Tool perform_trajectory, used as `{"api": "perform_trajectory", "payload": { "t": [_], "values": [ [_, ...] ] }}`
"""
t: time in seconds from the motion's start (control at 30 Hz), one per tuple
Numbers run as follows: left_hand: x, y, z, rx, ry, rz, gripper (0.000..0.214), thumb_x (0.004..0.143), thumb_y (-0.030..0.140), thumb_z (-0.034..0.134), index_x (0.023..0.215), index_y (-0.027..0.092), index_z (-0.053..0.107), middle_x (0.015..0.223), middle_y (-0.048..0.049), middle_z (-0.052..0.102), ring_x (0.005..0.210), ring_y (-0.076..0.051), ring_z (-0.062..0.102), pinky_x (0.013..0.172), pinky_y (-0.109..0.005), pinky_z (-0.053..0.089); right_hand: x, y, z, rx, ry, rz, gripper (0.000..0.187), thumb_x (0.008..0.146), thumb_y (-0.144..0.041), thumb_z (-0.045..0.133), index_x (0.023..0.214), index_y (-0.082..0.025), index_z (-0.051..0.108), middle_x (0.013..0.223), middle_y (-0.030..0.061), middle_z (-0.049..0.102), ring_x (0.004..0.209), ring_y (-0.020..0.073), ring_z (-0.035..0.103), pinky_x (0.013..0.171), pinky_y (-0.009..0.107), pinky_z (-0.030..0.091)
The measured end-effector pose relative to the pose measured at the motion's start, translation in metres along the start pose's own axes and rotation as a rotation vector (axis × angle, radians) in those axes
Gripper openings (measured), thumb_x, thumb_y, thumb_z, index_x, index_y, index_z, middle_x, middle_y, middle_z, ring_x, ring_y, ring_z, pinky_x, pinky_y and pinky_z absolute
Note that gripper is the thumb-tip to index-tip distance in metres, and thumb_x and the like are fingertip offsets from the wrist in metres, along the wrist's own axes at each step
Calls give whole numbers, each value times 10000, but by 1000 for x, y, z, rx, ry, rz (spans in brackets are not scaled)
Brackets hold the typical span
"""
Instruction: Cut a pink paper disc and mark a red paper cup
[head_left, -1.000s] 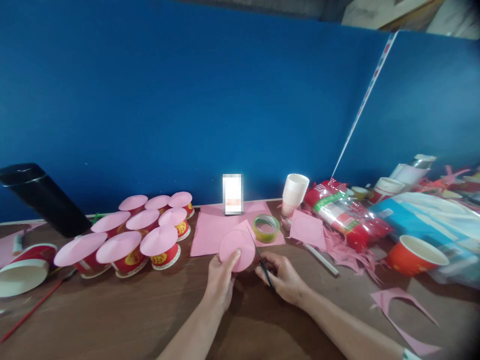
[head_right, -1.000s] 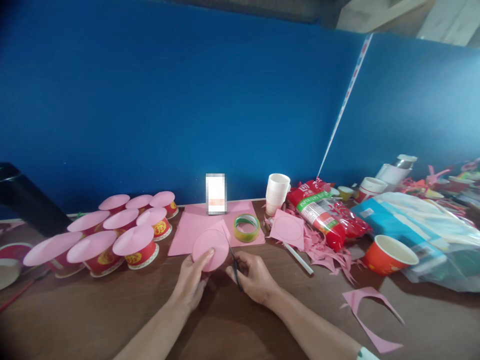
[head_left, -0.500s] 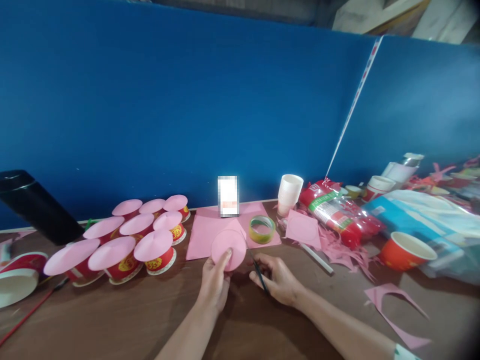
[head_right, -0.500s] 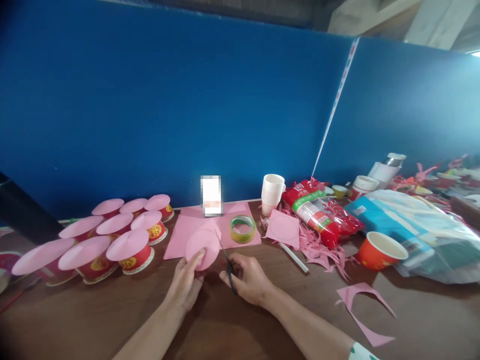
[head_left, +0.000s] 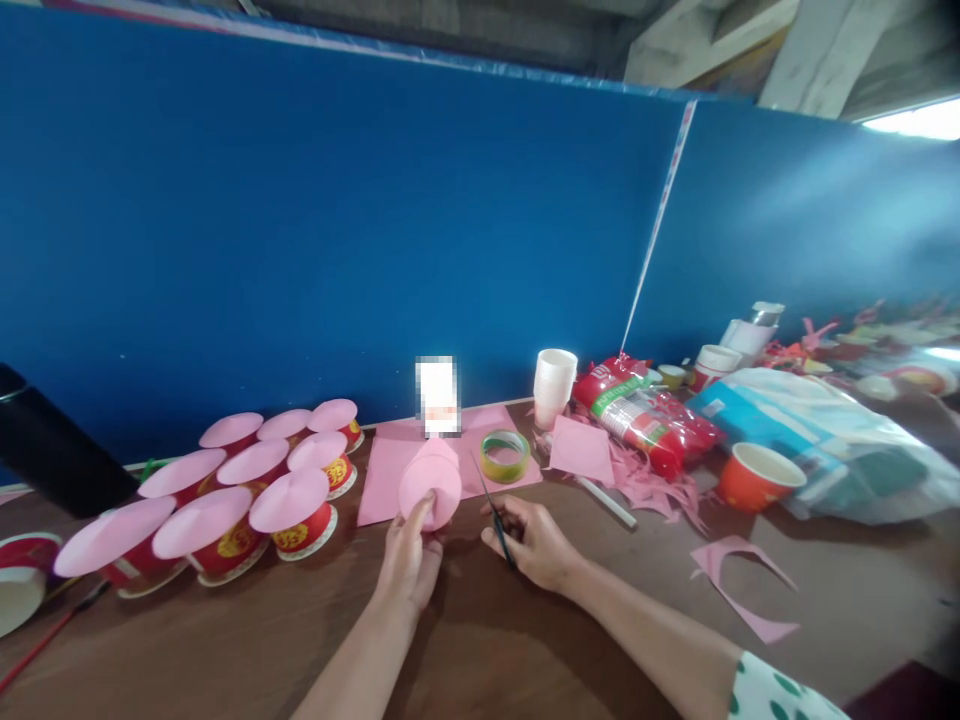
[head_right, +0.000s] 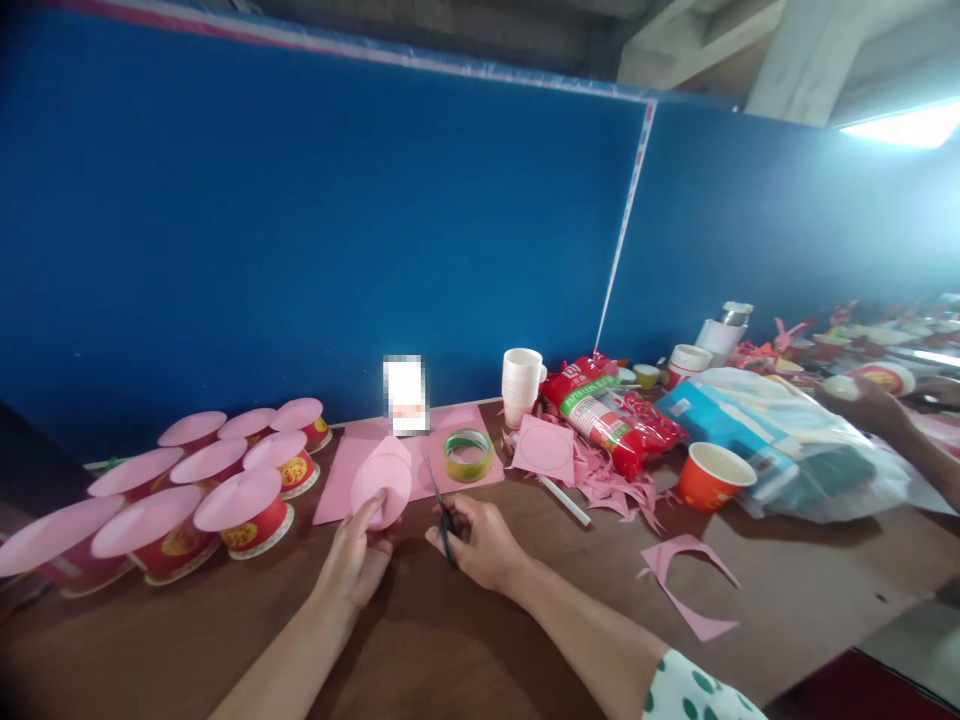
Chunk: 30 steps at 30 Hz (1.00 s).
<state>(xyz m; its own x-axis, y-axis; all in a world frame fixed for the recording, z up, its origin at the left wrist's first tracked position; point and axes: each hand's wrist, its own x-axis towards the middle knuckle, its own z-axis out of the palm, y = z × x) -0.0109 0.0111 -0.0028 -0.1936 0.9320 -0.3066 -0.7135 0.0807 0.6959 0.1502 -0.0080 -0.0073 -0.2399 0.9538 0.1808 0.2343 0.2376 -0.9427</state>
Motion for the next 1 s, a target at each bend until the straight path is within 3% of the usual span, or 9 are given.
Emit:
{"api": "perform_trajectory", "payload": {
  "t": [0.33, 0.7, 1.0],
  "values": [
    [4, -8, -2, 61, -42, 17, 234, 617, 103, 691, 831, 141, 604, 709, -16, 658, 602, -108, 615, 520, -187, 487, 9, 17, 5, 71, 200, -64, 211, 794, -356, 570, 817, -147, 549, 566, -35, 512, 503, 86, 470, 477, 182, 368],
    [7, -12, -5, 103, -111, 37, 301, 594, 143, 723, 867, 142, 595, 722, -18, 664, 615, -111, 625, 557, -196, 495, 11, 18, 6, 1, 188, -86, 185, 776, -333, 592, 803, -153, 556, 577, -28, 542, 516, 96, 508, 477, 178, 378],
    [6, -11, -2, 107, -100, 24, 251, 592, 123, 714, 812, 129, 591, 689, -21, 658, 606, -111, 619, 555, -196, 498, 12, 20, 6, 72, 158, -45, 196, 761, -329, 615, 835, -154, 566, 578, -33, 532, 511, 96, 500, 468, 181, 378]
  ]
}}
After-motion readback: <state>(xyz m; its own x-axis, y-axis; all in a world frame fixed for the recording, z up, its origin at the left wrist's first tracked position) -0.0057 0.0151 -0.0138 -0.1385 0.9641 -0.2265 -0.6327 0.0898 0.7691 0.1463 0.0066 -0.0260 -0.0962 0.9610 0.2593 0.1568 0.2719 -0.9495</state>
